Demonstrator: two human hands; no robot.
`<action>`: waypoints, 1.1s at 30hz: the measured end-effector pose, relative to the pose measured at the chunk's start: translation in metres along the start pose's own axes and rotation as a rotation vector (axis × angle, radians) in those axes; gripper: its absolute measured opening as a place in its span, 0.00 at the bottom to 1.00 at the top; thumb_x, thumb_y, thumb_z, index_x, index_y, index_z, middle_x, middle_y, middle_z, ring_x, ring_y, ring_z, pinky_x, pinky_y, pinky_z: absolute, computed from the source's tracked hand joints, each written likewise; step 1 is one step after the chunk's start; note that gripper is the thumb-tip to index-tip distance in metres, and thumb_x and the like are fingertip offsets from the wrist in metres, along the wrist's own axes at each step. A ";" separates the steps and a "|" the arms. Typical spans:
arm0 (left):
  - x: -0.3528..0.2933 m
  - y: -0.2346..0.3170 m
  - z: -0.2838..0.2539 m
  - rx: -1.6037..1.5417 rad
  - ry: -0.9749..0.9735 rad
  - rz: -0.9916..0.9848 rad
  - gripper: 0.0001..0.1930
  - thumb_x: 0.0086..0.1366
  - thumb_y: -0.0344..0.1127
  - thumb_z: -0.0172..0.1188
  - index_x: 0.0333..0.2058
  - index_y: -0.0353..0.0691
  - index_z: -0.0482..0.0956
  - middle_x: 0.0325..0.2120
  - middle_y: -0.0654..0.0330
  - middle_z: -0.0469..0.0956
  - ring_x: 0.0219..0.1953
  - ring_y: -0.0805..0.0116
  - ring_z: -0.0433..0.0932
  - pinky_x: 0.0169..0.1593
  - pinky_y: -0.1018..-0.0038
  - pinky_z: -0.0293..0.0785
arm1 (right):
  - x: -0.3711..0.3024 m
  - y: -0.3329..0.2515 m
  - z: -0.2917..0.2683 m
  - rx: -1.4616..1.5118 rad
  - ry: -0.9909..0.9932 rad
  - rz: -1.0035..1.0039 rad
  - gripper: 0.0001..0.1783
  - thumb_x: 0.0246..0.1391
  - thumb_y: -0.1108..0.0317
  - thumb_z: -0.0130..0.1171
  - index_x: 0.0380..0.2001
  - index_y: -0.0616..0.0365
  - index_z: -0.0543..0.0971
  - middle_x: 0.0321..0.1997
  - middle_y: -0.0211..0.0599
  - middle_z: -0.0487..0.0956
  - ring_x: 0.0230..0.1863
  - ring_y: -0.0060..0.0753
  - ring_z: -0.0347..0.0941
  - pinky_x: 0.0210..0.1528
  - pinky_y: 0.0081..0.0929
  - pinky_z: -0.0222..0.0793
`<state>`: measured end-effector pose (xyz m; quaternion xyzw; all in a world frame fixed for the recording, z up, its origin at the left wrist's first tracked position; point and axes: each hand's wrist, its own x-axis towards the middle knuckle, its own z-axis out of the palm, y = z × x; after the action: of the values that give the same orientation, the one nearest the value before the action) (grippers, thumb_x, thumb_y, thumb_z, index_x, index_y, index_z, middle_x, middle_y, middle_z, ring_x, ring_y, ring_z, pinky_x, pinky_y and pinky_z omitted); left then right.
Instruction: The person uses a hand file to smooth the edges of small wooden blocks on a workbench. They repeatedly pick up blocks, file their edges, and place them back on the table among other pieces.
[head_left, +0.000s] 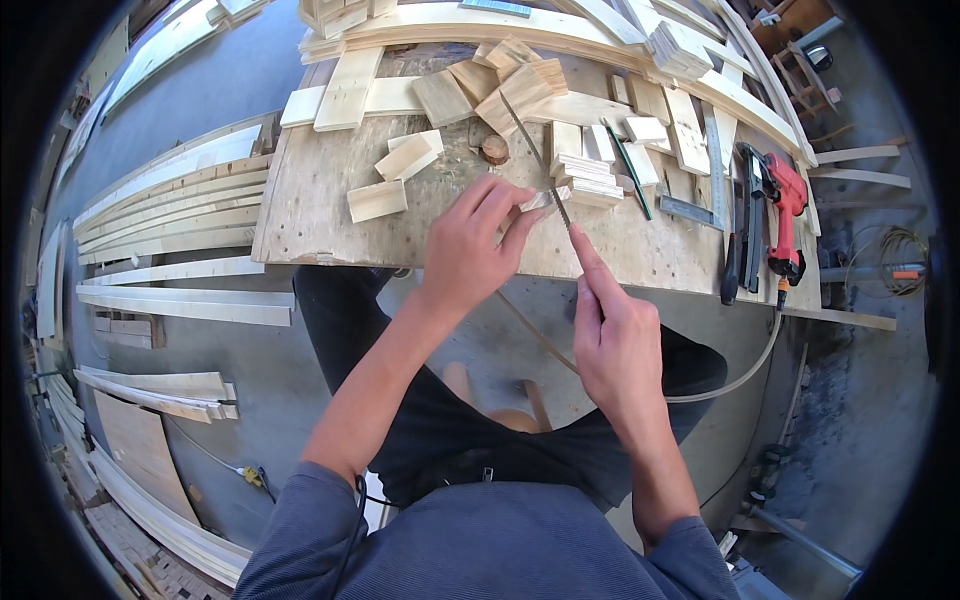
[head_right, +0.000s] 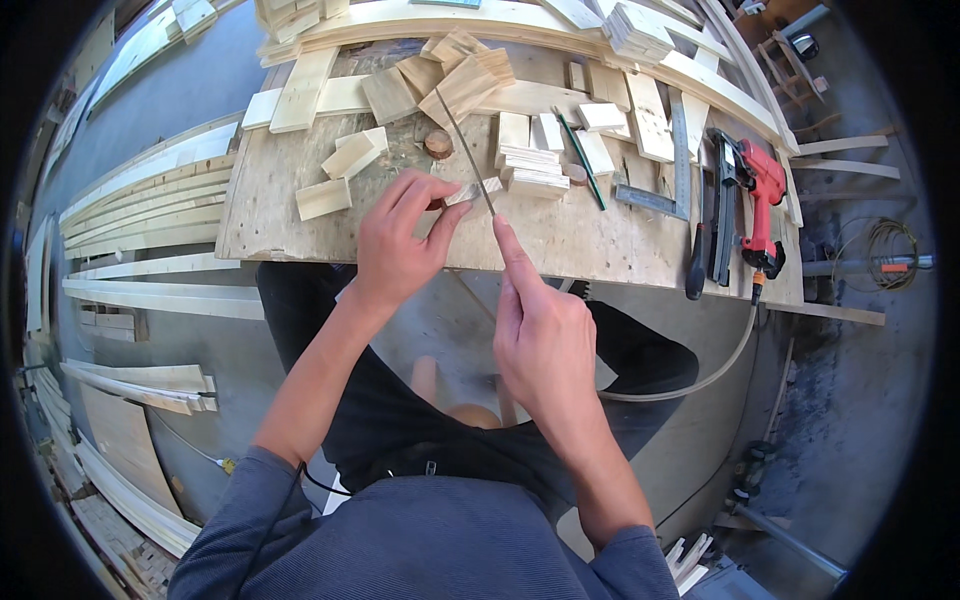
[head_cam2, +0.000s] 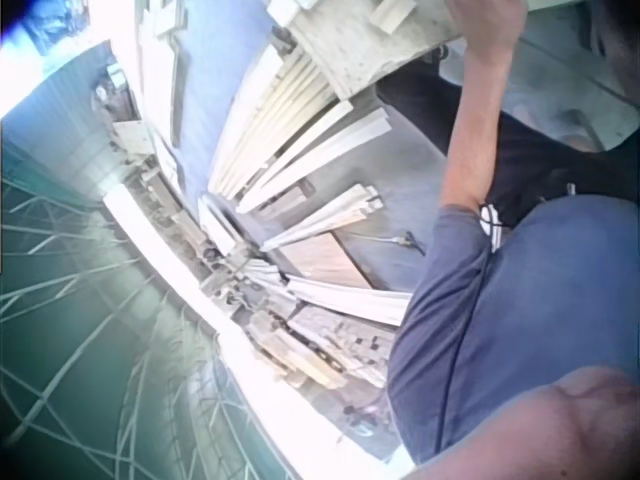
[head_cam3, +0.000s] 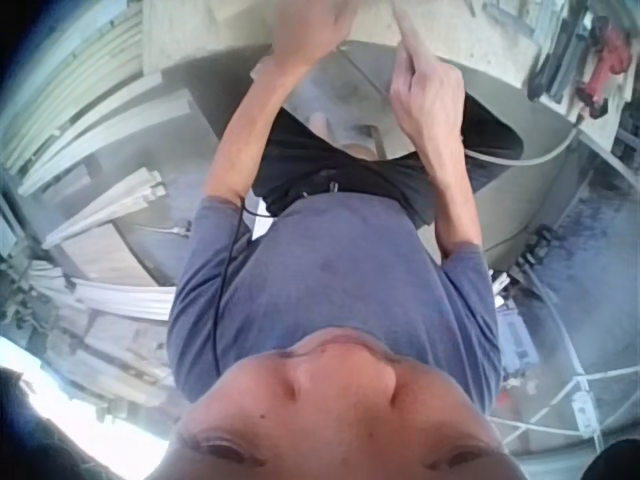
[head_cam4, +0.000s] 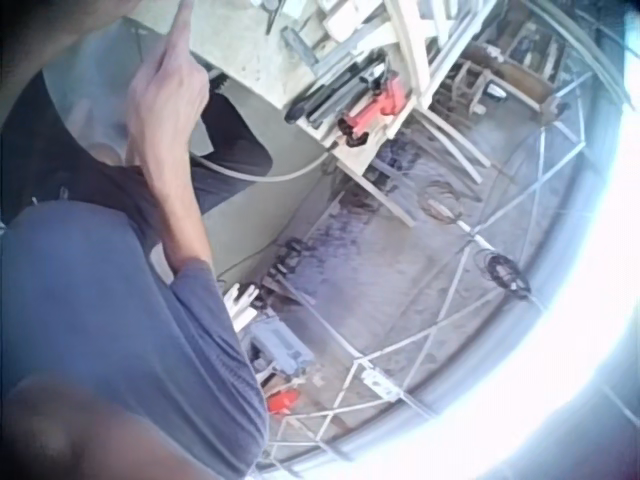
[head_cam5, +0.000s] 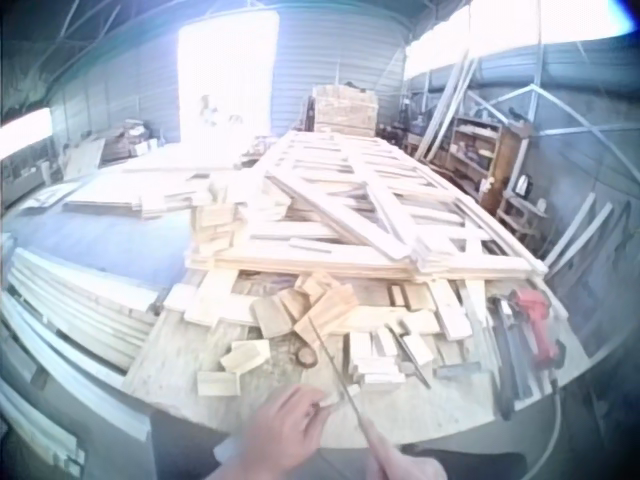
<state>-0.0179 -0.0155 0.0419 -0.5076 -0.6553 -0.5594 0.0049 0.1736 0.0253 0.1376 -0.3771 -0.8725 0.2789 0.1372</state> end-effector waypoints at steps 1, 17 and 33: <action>-0.001 0.001 -0.001 0.014 -0.009 0.015 0.10 0.66 0.25 0.77 0.44 0.36 0.87 0.38 0.56 0.84 0.40 0.54 0.87 0.43 0.64 0.84 | 0.001 -0.002 -0.002 -0.040 -0.010 0.005 0.34 0.74 0.74 0.57 0.80 0.42 0.74 0.28 0.57 0.80 0.27 0.63 0.80 0.35 0.50 0.77; -0.005 -0.017 0.017 -0.058 0.076 0.111 0.06 0.71 0.23 0.72 0.43 0.37 0.85 0.39 0.55 0.84 0.41 0.54 0.86 0.43 0.64 0.82 | 0.007 0.043 0.052 0.047 0.190 -0.129 0.38 0.74 0.76 0.58 0.83 0.38 0.71 0.23 0.48 0.74 0.22 0.43 0.67 0.32 0.35 0.73; -0.008 -0.027 0.025 -0.004 0.110 0.209 0.13 0.66 0.21 0.75 0.45 0.42 0.84 0.32 0.56 0.79 0.32 0.57 0.81 0.35 0.65 0.79 | -0.009 0.000 -0.014 -0.094 -0.005 0.000 0.35 0.73 0.78 0.58 0.79 0.41 0.77 0.23 0.54 0.69 0.21 0.50 0.67 0.33 0.40 0.72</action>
<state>-0.0182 0.0015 0.0080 -0.5419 -0.5962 -0.5842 0.0981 0.1863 0.0238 0.1491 -0.3826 -0.8849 0.2384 0.1171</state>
